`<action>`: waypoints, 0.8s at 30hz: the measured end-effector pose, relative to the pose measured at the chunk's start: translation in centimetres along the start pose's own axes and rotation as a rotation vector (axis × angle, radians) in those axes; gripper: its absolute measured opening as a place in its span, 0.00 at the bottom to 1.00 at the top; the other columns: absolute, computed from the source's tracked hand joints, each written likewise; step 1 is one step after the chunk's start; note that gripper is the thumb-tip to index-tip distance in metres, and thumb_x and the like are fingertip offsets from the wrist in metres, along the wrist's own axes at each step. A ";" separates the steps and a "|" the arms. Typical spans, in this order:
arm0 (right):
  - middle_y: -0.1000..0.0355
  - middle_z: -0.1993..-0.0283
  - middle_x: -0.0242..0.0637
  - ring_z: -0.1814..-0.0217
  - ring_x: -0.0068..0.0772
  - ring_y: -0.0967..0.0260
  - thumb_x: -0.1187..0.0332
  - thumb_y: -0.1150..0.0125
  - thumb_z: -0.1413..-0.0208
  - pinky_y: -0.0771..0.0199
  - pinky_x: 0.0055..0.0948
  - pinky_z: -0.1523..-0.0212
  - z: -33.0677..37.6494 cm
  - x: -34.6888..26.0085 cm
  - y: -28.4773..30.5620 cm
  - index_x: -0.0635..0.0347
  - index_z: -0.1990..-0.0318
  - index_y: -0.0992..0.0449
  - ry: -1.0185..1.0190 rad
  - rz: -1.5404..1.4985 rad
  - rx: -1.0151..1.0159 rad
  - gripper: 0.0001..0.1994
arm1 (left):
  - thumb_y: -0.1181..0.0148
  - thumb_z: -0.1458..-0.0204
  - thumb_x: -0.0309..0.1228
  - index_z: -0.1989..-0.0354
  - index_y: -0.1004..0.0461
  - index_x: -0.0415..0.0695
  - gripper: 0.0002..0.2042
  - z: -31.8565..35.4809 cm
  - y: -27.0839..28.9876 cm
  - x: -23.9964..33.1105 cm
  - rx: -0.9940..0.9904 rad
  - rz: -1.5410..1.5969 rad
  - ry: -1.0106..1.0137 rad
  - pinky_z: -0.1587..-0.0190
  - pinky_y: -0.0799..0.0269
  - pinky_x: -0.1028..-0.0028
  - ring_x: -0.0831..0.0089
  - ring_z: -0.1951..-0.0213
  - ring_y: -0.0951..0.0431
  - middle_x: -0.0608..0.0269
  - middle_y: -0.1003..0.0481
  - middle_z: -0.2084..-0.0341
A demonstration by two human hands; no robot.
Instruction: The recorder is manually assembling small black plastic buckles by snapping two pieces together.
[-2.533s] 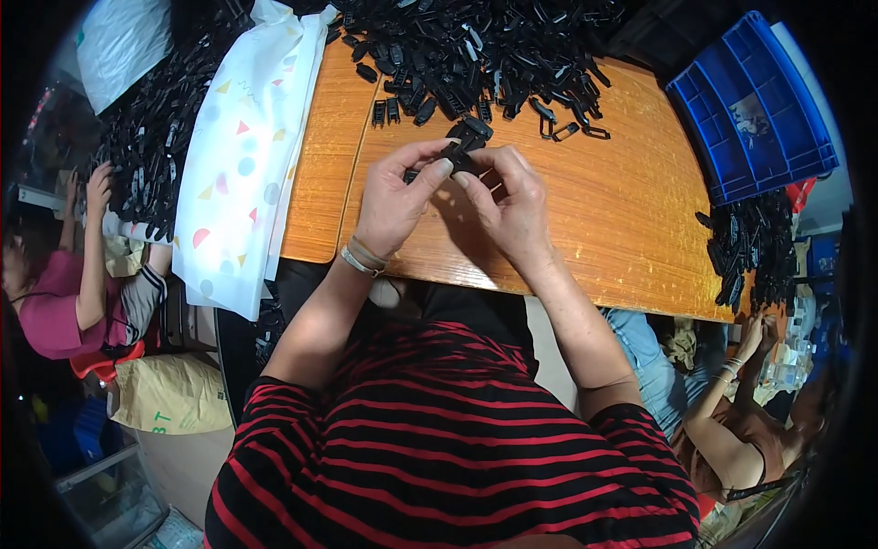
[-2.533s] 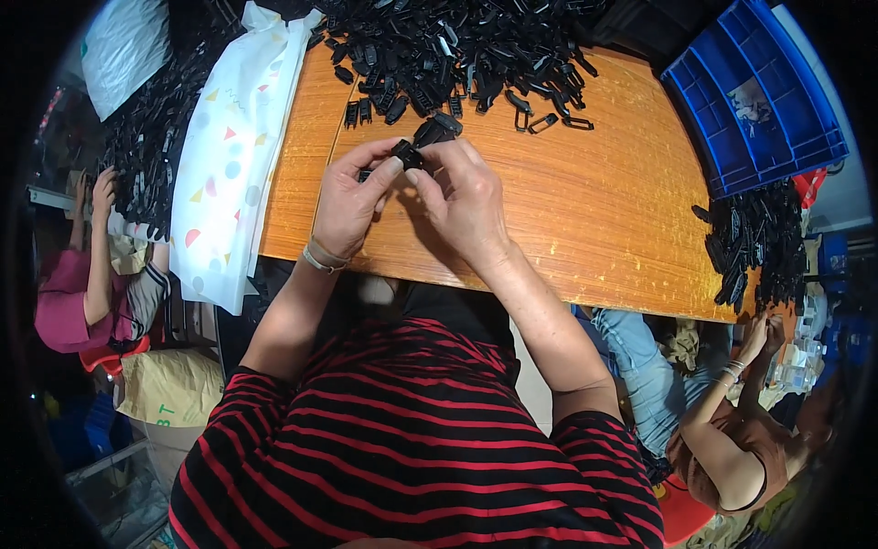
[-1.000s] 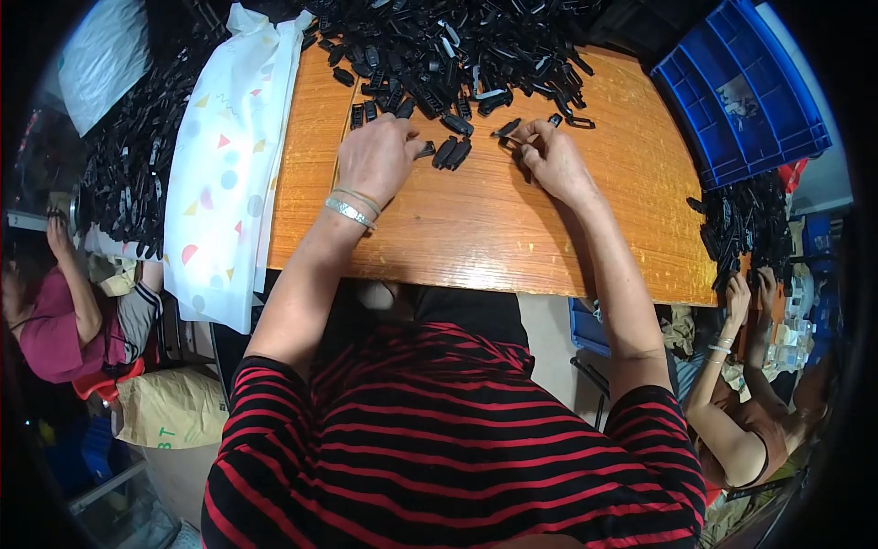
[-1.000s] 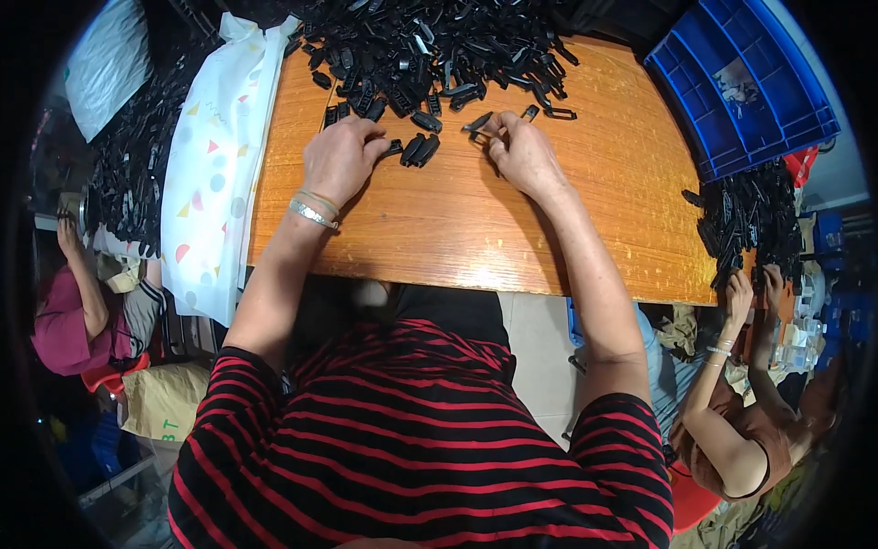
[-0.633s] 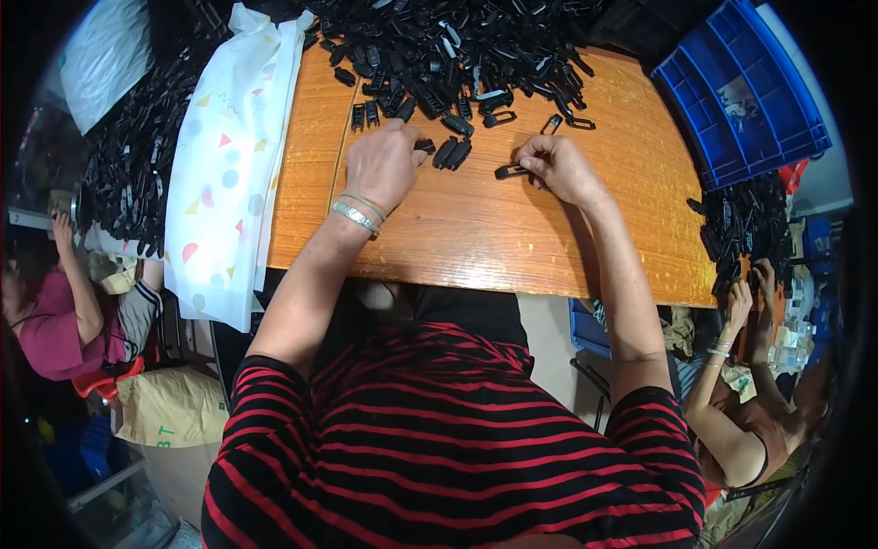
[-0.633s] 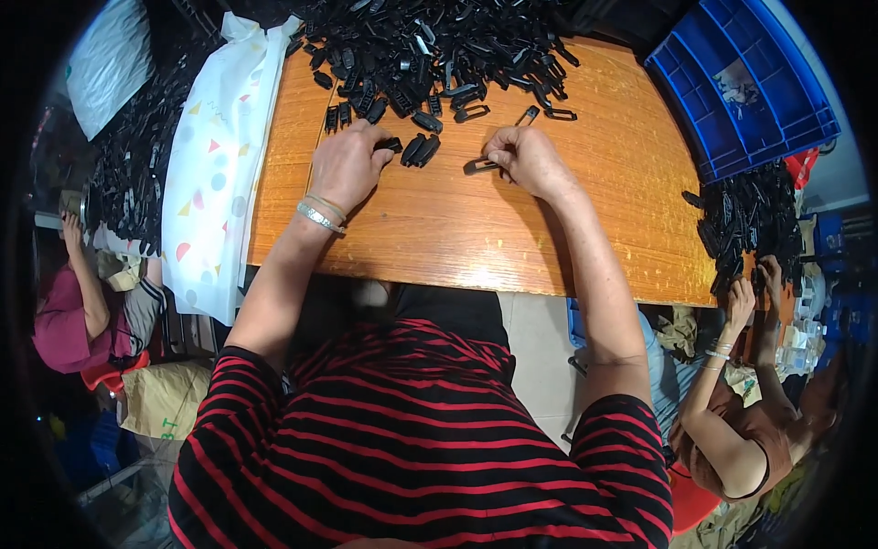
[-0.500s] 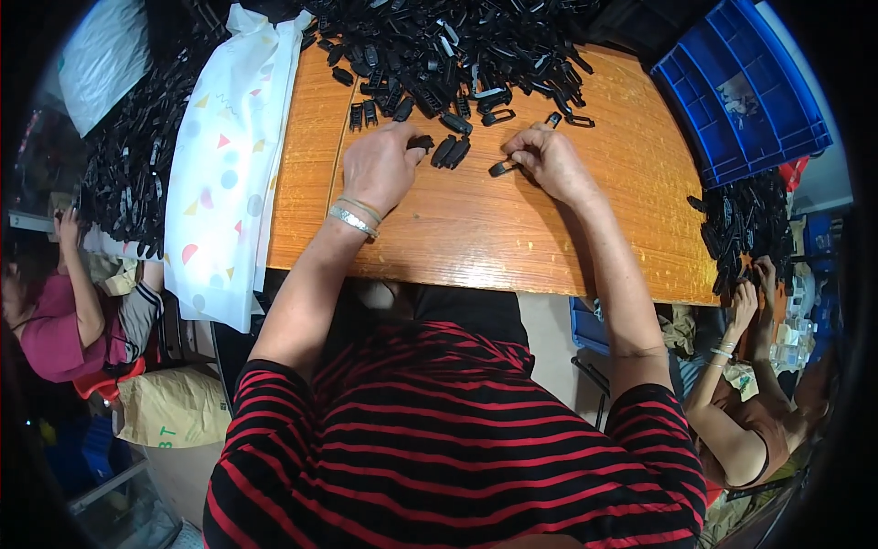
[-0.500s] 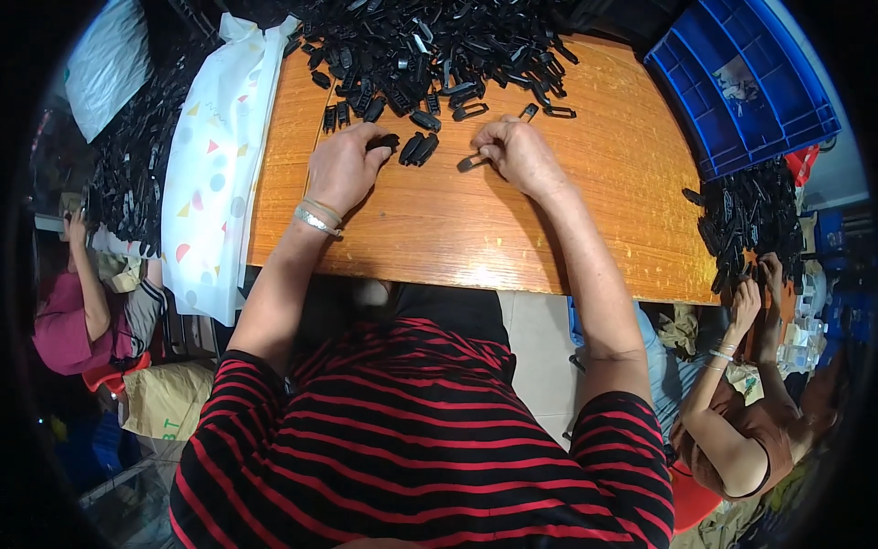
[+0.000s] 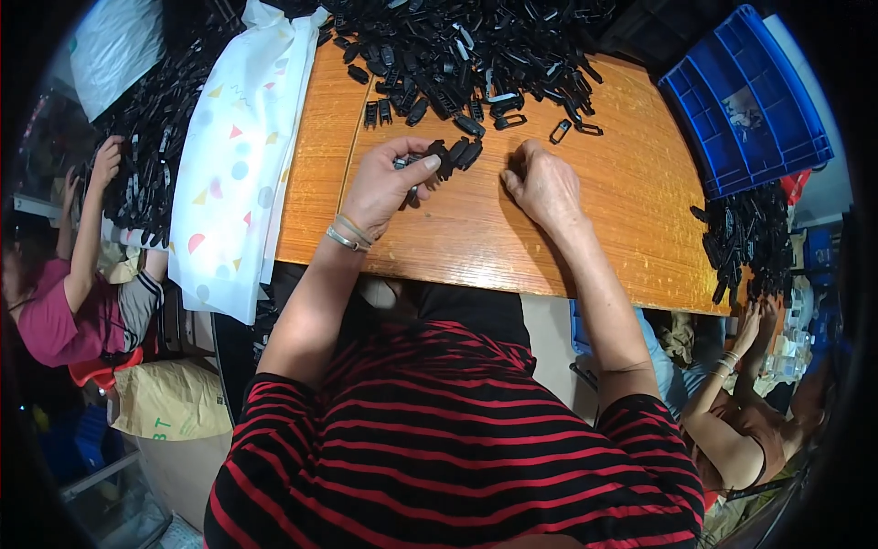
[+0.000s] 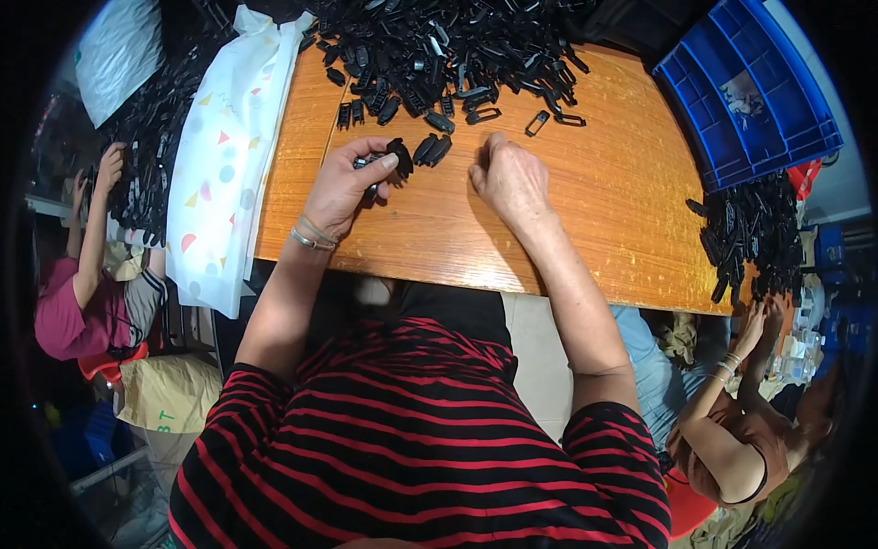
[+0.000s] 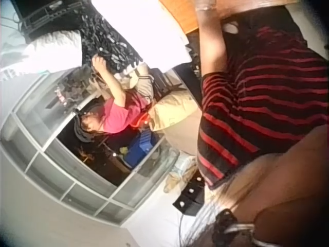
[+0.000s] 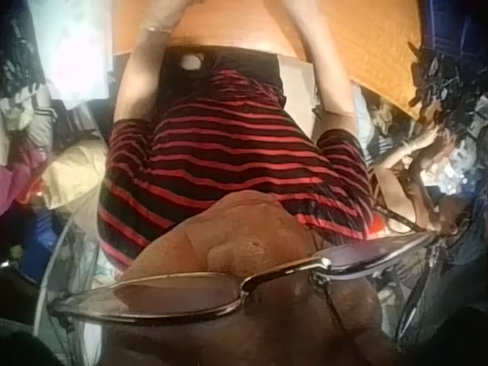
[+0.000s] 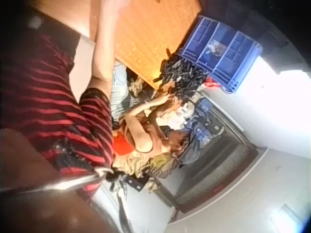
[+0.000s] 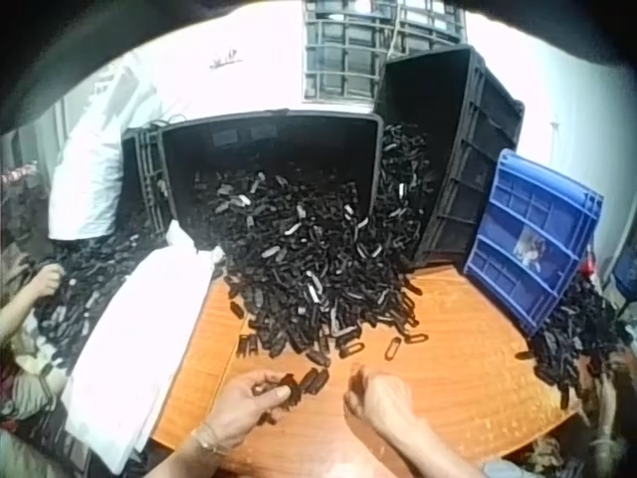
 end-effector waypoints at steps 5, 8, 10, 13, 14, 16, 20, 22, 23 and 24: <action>0.24 0.69 0.45 0.67 0.39 0.25 0.69 0.33 0.51 0.25 0.35 0.63 1.5 -0.4 1.0 0.66 0.60 0.24 0.060 -0.185 0.090 0.13 | 0.41 0.44 0.29 0.55 0.27 0.39 0.11 1.1 -0.5 0.4 -0.035 0.101 0.003 0.77 0.33 0.85 0.84 0.78 0.27 0.65 0.24 0.74; 0.25 0.69 0.38 0.69 0.29 0.27 0.72 0.34 0.51 0.25 0.27 0.66 2.9 -2.8 1.8 0.65 0.60 0.24 0.057 -0.462 0.123 0.11 | 0.40 0.44 0.29 0.54 0.27 0.39 0.11 1.5 -0.9 0.4 -0.048 0.117 -0.013 0.77 0.33 0.86 0.85 0.78 0.27 0.66 0.24 0.74; 0.27 0.68 0.35 0.69 0.24 0.28 0.74 0.34 0.51 0.26 0.23 0.68 3.4 -4.2 2.2 0.65 0.60 0.24 0.107 -0.641 0.203 0.10 | 0.40 0.45 0.29 0.54 0.27 0.40 0.12 2.0 -1.4 1.0 -0.049 0.097 -0.035 0.79 0.35 0.86 0.86 0.78 0.27 0.68 0.25 0.74; 0.30 0.67 0.35 0.72 0.20 0.30 0.79 0.34 0.52 0.28 0.19 0.73 3.6 -5.8 2.5 0.66 0.60 0.24 0.278 -0.717 0.271 0.11 | 0.39 0.45 0.29 0.54 0.27 0.40 0.12 2.4 -1.7 1.5 -0.047 0.064 -0.086 0.81 0.37 0.87 0.86 0.77 0.27 0.70 0.26 0.73; 0.30 0.67 0.35 0.72 0.20 0.30 0.79 0.34 0.52 0.28 0.19 0.73 3.6 -5.9 2.4 0.66 0.60 0.24 0.280 -0.717 0.271 0.11 | 0.39 0.45 0.29 0.54 0.27 0.40 0.12 2.5 -1.8 1.7 -0.049 0.053 -0.114 0.81 0.38 0.87 0.86 0.77 0.26 0.71 0.26 0.73; 0.30 0.67 0.35 0.72 0.20 0.30 0.78 0.34 0.52 0.28 0.19 0.74 3.5 -6.1 2.3 0.66 0.60 0.24 0.304 -0.717 0.275 0.10 | 0.39 0.45 0.30 0.54 0.27 0.40 0.12 2.8 -1.8 2.1 -0.040 0.033 -0.129 0.81 0.38 0.87 0.86 0.77 0.26 0.71 0.26 0.73; 0.30 0.67 0.35 0.72 0.20 0.30 0.78 0.34 0.52 0.29 0.19 0.75 3.9 -6.4 2.4 0.65 0.60 0.24 0.318 -0.714 0.273 0.10 | 0.39 0.45 0.29 0.54 0.26 0.39 0.12 3.5 -1.7 2.5 0.001 -0.043 -0.164 0.80 0.37 0.87 0.87 0.77 0.27 0.69 0.25 0.71; 0.30 0.67 0.36 0.73 0.21 0.30 0.79 0.34 0.52 0.30 0.19 0.77 4.2 -6.7 2.5 0.64 0.60 0.24 0.339 -0.671 0.296 0.11 | 0.39 0.45 0.29 0.53 0.26 0.39 0.12 3.7 -2.0 2.3 0.013 -0.025 -0.201 0.78 0.36 0.87 0.87 0.77 0.27 0.69 0.25 0.70; 0.30 0.67 0.36 0.73 0.21 0.30 0.79 0.34 0.52 0.30 0.19 0.77 4.3 -6.7 2.4 0.64 0.60 0.24 0.339 -0.670 0.296 0.11 | 0.40 0.44 0.28 0.52 0.26 0.38 0.13 3.9 -2.1 2.3 0.026 -0.007 -0.238 0.77 0.36 0.87 0.87 0.77 0.28 0.68 0.24 0.70; 0.30 0.67 0.36 0.73 0.21 0.30 0.79 0.34 0.52 0.30 0.19 0.77 4.4 -6.8 2.5 0.64 0.59 0.24 0.375 -0.644 0.354 0.11 | 0.40 0.44 0.28 0.52 0.26 0.38 0.13 4.1 -2.3 2.3 0.026 -0.006 -0.238 0.77 0.36 0.87 0.87 0.77 0.28 0.68 0.24 0.70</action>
Point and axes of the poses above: each hand's wrist, its own z-axis away from the middle knuckle, its own y-axis out of the back of the hand, x = y × z, the point moved 4 cm from there along -z, towards the middle knuckle
